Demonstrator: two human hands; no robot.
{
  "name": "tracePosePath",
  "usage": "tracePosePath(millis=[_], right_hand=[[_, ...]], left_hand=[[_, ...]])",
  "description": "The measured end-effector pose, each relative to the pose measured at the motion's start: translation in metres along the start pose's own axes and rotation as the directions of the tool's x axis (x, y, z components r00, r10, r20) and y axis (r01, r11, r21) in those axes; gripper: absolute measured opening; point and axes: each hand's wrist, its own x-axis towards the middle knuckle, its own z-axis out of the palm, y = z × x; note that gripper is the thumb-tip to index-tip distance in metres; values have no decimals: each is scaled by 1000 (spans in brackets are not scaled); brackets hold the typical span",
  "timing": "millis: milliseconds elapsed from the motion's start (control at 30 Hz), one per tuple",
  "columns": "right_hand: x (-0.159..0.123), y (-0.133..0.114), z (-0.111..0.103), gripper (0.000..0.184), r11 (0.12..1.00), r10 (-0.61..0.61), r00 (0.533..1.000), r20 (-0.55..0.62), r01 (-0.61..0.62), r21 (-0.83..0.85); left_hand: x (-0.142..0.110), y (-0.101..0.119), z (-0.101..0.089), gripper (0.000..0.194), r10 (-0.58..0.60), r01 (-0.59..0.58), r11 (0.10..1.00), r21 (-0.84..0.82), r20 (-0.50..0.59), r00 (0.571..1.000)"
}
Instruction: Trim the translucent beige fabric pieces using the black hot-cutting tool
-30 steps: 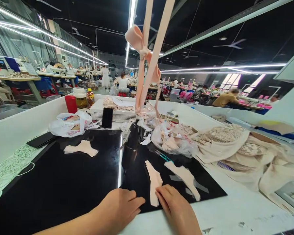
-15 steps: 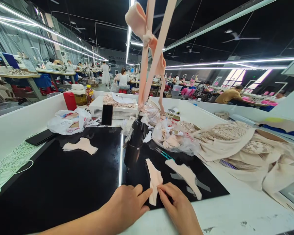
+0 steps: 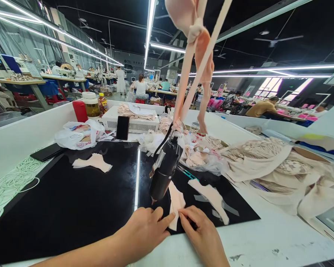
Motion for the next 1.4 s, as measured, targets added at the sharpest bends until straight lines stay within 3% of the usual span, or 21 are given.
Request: tracePosePath(millis=[467,633,800,900,1033,1133,1233,1400], right_hand=[[1,-7,2,29,989,132,986,-106,-124,77],[8,-14,-6,32,961,251,949,-191,-221,165],[30,-15,-15,47,894,366,906,-215,-277,353],[47,-21,-23,52,853,379,887,-263,-226,470],[59,-39,-39,48,843,346,843,-413,-86,531],[51,-55,-49,43,873,294,808,-511,-10,487],[36,-69,-52,37,894,215,815,-537,57,444],[26,-81,-55,15,791,142,771,-620,289,540]], left_hand=[[-4,-2,10,36,21,-20,999,25,-55,998],[-1,-1,6,41,6,-5,1000,19,-42,999],[1,-2,1,36,8,-8,1000,-18,-12,1000],[1,-3,0,38,5,-6,999,-35,-24,1000],[0,-3,-1,33,17,-18,999,-40,-16,1000],[0,-4,-3,34,23,-22,998,-53,6,1000],[0,-5,-3,36,16,-17,998,-59,-3,1000],[0,-3,6,34,1,-2,998,-61,-14,1000]])
